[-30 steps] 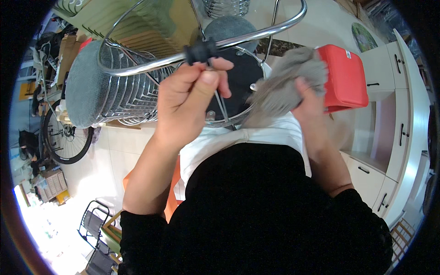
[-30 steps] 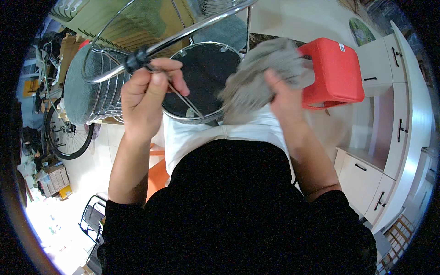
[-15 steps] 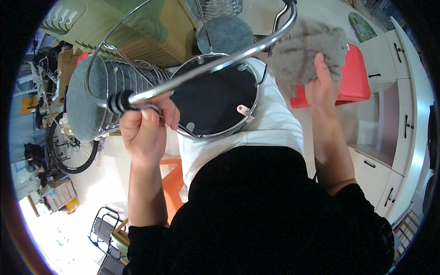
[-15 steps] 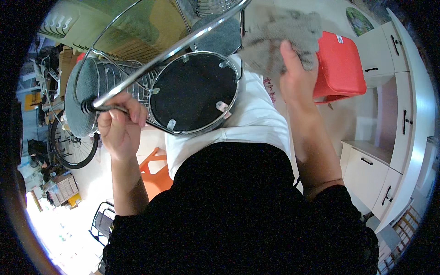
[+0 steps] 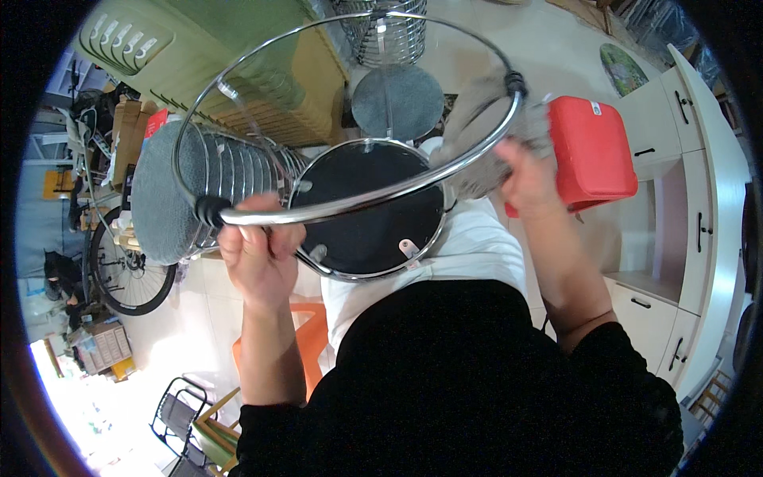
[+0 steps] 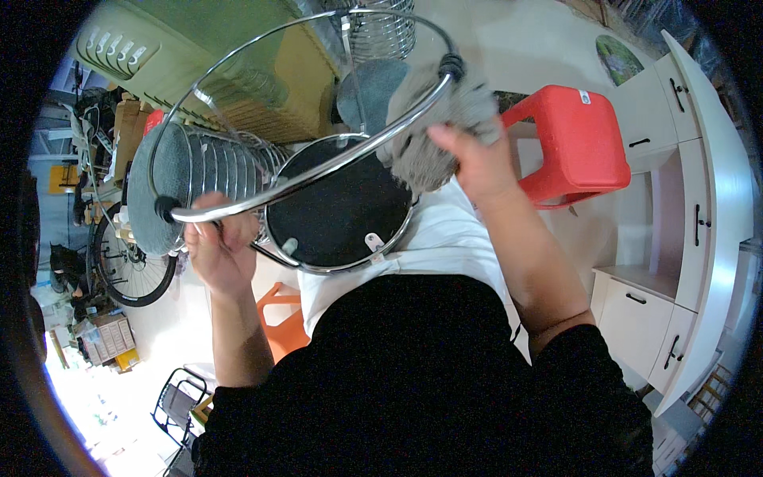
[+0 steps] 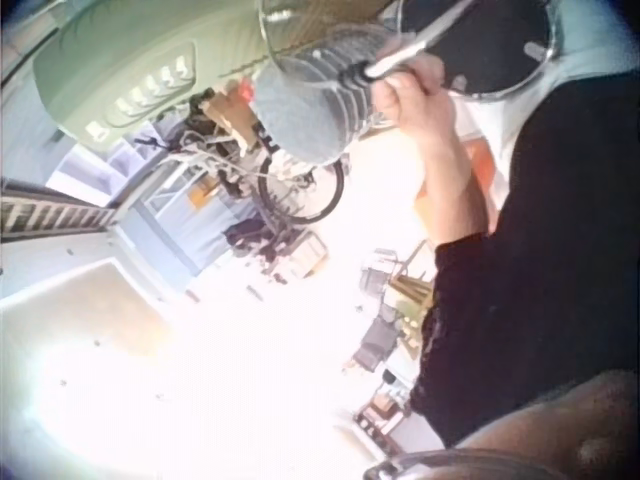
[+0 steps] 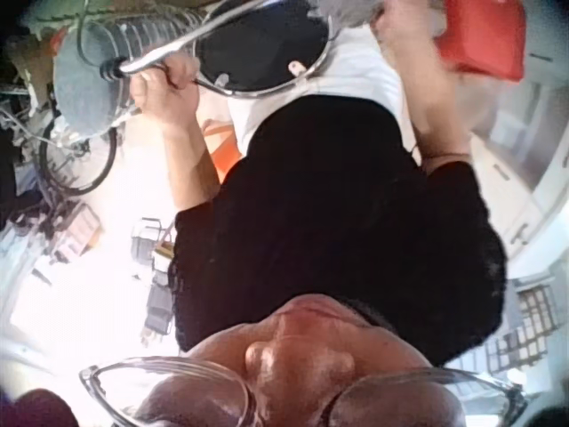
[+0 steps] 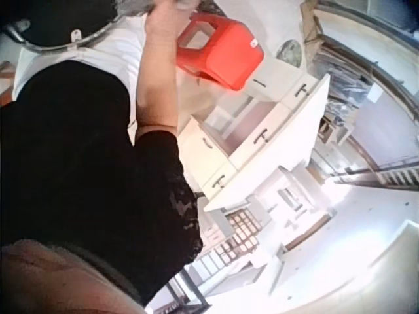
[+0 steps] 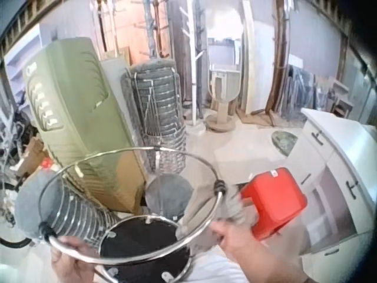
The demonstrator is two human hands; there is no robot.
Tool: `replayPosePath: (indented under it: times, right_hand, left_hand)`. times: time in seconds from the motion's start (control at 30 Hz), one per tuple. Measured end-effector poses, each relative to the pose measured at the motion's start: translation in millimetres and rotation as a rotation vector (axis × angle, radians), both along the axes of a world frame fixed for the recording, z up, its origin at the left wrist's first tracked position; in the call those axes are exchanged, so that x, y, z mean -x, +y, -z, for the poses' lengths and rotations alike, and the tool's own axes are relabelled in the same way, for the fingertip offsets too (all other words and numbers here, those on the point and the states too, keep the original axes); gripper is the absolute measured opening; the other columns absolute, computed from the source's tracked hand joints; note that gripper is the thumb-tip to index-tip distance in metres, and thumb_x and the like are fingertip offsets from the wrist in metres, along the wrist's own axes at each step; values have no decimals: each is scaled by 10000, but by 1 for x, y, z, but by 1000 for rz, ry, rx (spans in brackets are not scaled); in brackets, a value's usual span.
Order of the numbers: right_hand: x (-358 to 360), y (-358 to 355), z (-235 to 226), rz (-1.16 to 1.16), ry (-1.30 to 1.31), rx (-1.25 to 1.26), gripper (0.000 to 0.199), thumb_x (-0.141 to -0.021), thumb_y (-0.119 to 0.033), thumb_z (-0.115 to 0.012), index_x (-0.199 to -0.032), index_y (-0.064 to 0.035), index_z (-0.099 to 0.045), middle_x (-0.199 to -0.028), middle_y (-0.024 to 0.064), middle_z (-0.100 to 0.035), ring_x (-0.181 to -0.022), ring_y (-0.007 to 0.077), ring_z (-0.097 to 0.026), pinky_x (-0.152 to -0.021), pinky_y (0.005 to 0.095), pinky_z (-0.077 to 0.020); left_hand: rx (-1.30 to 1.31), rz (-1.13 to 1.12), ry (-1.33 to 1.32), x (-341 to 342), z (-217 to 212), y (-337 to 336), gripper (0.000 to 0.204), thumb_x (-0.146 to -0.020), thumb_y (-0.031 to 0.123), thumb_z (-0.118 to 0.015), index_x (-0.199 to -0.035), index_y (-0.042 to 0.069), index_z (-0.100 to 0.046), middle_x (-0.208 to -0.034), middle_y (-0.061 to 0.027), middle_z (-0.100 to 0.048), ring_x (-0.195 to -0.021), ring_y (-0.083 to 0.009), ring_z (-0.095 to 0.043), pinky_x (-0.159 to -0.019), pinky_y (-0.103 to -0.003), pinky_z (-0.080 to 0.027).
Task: The person wipes the metal frame and fabric seat of a stool with a gray cloth. They rotate the stool to access different sides, remove the seat cushion to clean underneath, then replace the cushion and continue wiping the frame and seat surface.
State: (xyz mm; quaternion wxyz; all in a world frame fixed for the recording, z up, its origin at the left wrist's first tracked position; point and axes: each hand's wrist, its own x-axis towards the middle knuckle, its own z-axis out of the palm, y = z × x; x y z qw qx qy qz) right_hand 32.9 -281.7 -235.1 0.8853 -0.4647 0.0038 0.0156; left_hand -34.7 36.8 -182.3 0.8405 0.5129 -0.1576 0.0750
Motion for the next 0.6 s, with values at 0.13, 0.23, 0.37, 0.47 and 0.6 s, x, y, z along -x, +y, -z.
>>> replayPosePath:
  times: [0.13, 0.23, 0.37, 0.47, 0.6]
  right_hand:
    - [20, 9, -24, -3, -101, -21, 506, -763, -7, -711, -1240, -31, -541, -1165, 77, -624, -1080, 202, -602, -936, 384, -487]
    - [36, 14, -25, 23, -152, 231, 560, -744, 14, -711, -1267, -32, -516, -1186, 76, -600, -1082, 201, -592, -931, 378, -492]
    - [42, 10, -15, -80, -106, 38, 663, -730, 18, -722, -1331, -47, -449, -1233, 85, -566, -1087, 216, -584, -962, 405, -484]
    - [47, 12, -21, -96, -75, 36, 657, -731, 17, -719, -1329, -53, -456, -1230, 81, -568, -1078, 207, -588, -949, 397, -492]
    - [55, 11, -1, -266, 18, 161, 586, -761, -92, -726, -1300, -46, -499, -1219, 90, -593, -1123, 227, -585, -974, 408, -479]
  left_hand:
    - [-41, -173, 6, -15, -2, 19, 366, -990, 273, -521, -1195, -28, -562, -635, 2, -415, -513, -66, -306, -490, -247, -243]
    - [136, -88, -46, -23, 22, 33, 343, -959, 259, -568, -1164, -15, -589, -629, 12, -381, -538, -70, -311, -494, -248, -220]
    - [-38, -393, 62, -19, 9, 28, 307, -952, 160, -573, -1205, -14, -571, -802, -37, -533, -682, -115, -493, -604, -260, -388]
    - [-52, -905, 137, -8, -25, 38, 211, -960, 85, -526, -1155, 15, -565, -1056, -82, -594, -913, -166, -579, -774, -292, -461]
    - [-602, -810, -480, 14, -73, -7, 242, -881, 66, -494, -1099, -14, -561, -1156, -158, -572, -1014, -243, -560, -908, -367, -437]
